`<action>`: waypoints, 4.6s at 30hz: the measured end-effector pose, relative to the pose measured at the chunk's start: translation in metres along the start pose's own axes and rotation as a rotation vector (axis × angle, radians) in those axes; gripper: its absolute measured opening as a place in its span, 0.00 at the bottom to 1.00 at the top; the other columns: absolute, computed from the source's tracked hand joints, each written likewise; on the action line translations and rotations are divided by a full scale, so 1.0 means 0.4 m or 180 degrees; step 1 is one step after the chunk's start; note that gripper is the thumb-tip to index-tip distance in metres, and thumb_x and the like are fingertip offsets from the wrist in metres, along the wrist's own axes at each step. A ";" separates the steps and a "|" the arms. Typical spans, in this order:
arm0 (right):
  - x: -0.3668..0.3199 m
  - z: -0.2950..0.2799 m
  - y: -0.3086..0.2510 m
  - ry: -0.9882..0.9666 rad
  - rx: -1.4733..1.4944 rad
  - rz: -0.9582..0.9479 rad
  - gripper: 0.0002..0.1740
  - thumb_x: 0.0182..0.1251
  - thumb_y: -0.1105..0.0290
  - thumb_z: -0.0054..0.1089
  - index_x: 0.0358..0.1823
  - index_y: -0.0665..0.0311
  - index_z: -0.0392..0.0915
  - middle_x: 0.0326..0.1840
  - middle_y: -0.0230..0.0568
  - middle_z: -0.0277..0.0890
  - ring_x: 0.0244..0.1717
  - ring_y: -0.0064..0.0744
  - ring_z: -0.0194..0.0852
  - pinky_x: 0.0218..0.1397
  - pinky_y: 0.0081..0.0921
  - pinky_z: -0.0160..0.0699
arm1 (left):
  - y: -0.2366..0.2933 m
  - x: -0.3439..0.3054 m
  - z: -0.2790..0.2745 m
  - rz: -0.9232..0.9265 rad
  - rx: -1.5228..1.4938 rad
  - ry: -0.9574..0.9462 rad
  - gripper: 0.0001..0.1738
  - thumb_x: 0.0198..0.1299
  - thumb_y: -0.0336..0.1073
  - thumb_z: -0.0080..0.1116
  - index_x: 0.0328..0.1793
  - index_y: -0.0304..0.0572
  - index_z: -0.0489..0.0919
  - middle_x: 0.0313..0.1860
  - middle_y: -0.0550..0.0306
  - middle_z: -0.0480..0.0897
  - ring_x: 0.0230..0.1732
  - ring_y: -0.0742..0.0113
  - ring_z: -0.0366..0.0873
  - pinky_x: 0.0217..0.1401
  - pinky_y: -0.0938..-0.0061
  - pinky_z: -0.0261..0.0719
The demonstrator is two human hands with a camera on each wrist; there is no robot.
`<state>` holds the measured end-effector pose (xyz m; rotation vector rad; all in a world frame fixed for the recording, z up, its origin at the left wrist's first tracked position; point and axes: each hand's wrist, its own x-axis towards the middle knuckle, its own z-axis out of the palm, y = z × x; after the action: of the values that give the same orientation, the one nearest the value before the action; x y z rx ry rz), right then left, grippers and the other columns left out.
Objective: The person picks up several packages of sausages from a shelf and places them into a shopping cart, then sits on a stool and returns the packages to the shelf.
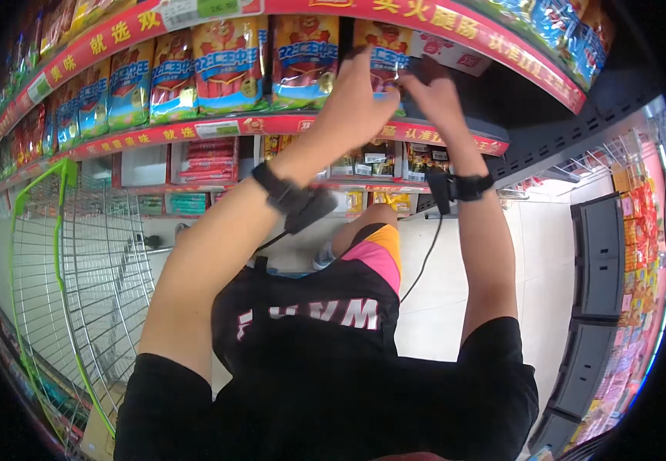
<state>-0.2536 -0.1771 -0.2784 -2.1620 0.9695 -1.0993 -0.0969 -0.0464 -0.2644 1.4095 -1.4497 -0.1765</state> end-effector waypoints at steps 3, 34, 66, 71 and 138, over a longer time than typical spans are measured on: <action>0.008 0.059 0.004 -0.0039 0.0325 0.0134 0.30 0.56 0.55 0.68 0.54 0.70 0.76 0.44 0.53 0.83 0.45 0.42 0.82 0.52 0.35 0.76 | -0.022 0.105 0.042 -0.0800 -0.0145 -0.0429 0.44 0.56 0.52 0.59 0.69 0.24 0.60 0.51 0.27 0.77 0.58 0.39 0.76 0.62 0.59 0.71; -0.056 -0.116 0.059 0.1403 -0.0402 -0.0389 0.32 0.57 0.60 0.71 0.58 0.74 0.72 0.53 0.56 0.78 0.52 0.47 0.80 0.56 0.37 0.75 | -0.018 0.039 0.010 0.0309 0.0395 0.0069 0.40 0.55 0.42 0.64 0.73 0.35 0.65 0.63 0.31 0.73 0.64 0.43 0.72 0.67 0.59 0.69; 0.061 0.194 -0.115 -0.0265 0.1163 0.1034 0.19 0.60 0.64 0.64 0.48 0.71 0.76 0.32 0.39 0.79 0.28 0.22 0.72 0.28 0.24 0.70 | -0.232 0.100 0.004 -0.1143 -0.0247 0.0278 0.43 0.51 0.45 0.64 0.71 0.31 0.62 0.63 0.29 0.71 0.66 0.38 0.69 0.69 0.57 0.67; 0.049 0.219 -0.095 -0.0017 0.0983 0.0472 0.24 0.58 0.64 0.66 0.52 0.71 0.73 0.34 0.41 0.79 0.32 0.24 0.75 0.33 0.25 0.72 | -0.248 0.077 0.003 -0.0878 -0.0014 0.0471 0.43 0.54 0.46 0.61 0.74 0.33 0.61 0.53 0.30 0.80 0.56 0.40 0.79 0.58 0.61 0.75; 0.060 0.442 -0.226 -0.0121 0.0326 0.0098 0.46 0.51 0.76 0.60 0.73 0.70 0.51 0.65 0.55 0.68 0.61 0.43 0.70 0.64 0.28 0.66 | -0.287 0.065 -0.266 -0.0860 0.0571 0.0227 0.42 0.54 0.41 0.55 0.73 0.24 0.58 0.57 0.22 0.75 0.60 0.32 0.73 0.63 0.54 0.71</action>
<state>-0.0633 -0.1187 -0.2974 -2.0719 0.9067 -1.0660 0.0604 -0.0440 -0.2859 1.7402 -1.2372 -0.1677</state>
